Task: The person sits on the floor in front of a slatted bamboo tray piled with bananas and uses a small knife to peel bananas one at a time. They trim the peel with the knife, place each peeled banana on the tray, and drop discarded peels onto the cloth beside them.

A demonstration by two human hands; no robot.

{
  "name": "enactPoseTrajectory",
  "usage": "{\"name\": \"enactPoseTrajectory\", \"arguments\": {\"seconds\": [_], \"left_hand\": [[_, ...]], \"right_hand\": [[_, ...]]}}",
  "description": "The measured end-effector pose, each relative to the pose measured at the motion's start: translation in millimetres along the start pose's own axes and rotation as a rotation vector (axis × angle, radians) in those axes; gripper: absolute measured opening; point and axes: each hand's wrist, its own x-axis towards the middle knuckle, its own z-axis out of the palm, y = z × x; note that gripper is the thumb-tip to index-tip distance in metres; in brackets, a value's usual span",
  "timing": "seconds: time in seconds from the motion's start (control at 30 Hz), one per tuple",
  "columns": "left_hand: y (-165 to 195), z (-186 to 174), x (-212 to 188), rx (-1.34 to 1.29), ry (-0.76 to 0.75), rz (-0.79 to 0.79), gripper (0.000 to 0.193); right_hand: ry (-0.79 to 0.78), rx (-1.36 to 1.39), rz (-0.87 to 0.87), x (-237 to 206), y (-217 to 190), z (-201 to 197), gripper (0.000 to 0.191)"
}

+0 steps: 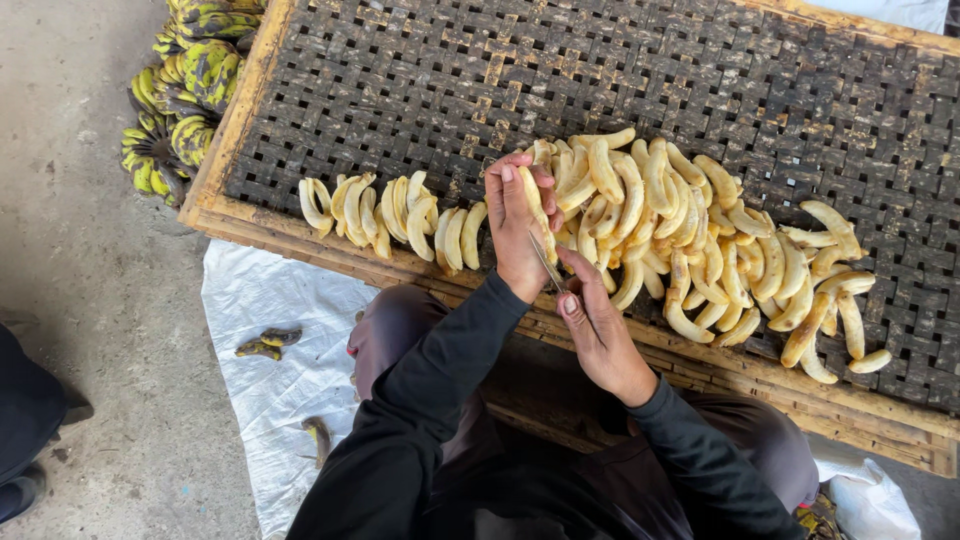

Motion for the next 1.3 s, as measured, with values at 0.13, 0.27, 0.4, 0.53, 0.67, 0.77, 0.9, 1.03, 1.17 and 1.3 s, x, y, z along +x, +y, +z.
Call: {"name": "enactPoseTrajectory", "arguments": {"seconds": [0.13, 0.27, 0.4, 0.53, 0.67, 0.77, 0.9, 1.03, 1.17, 1.3], "left_hand": [[1.4, -1.4, -3.0, -0.044, 0.007, -0.018, 0.027], [-1.6, -4.7, -5.7, -0.096, 0.019, -0.055, 0.026], [-7.4, -6.7, -9.6, -0.167, 0.018, -0.131, 0.025], [-13.6, -8.6, -12.1, -0.316, 0.037, -0.313, 0.023], [-18.4, -12.3, -19.5, -0.401, -0.033, -0.378, 0.023], [-21.3, -16.4, -23.4, -0.405, -0.053, -0.440, 0.025], [-28.8, -19.2, -31.8, -0.305, -0.100, -0.473, 0.028], [-31.1, -23.8, -36.1, -0.303, -0.051, -0.594, 0.029], [-29.7, -26.3, -37.5, -0.333, 0.001, -0.695, 0.030], [-33.1, -29.9, -41.6, -0.384, 0.101, -0.795, 0.024]], "right_hand": [[0.000, -0.070, 0.022, -0.2, -1.8, -0.4, 0.050], [0.024, -0.139, 0.019, -1.3, 0.0, -0.5, 0.047], [0.041, -0.145, 0.022, 0.9, 2.7, -3.7, 0.047], [0.032, -0.179, 0.043, 2.4, 3.3, -7.5, 0.047], [0.070, -0.234, -0.003, 4.2, 3.1, -10.8, 0.047], [0.056, -0.288, 0.000, 6.1, 2.3, -15.0, 0.046], [0.080, -0.330, -0.042, 10.8, 2.3, -20.4, 0.044], [0.090, -0.407, 0.023, 12.4, 2.1, -23.7, 0.041], [0.084, -0.521, 0.049, 15.4, 3.6, -25.0, 0.040], [0.081, -0.590, 0.021, 16.5, 7.4, -26.1, 0.035]]}}
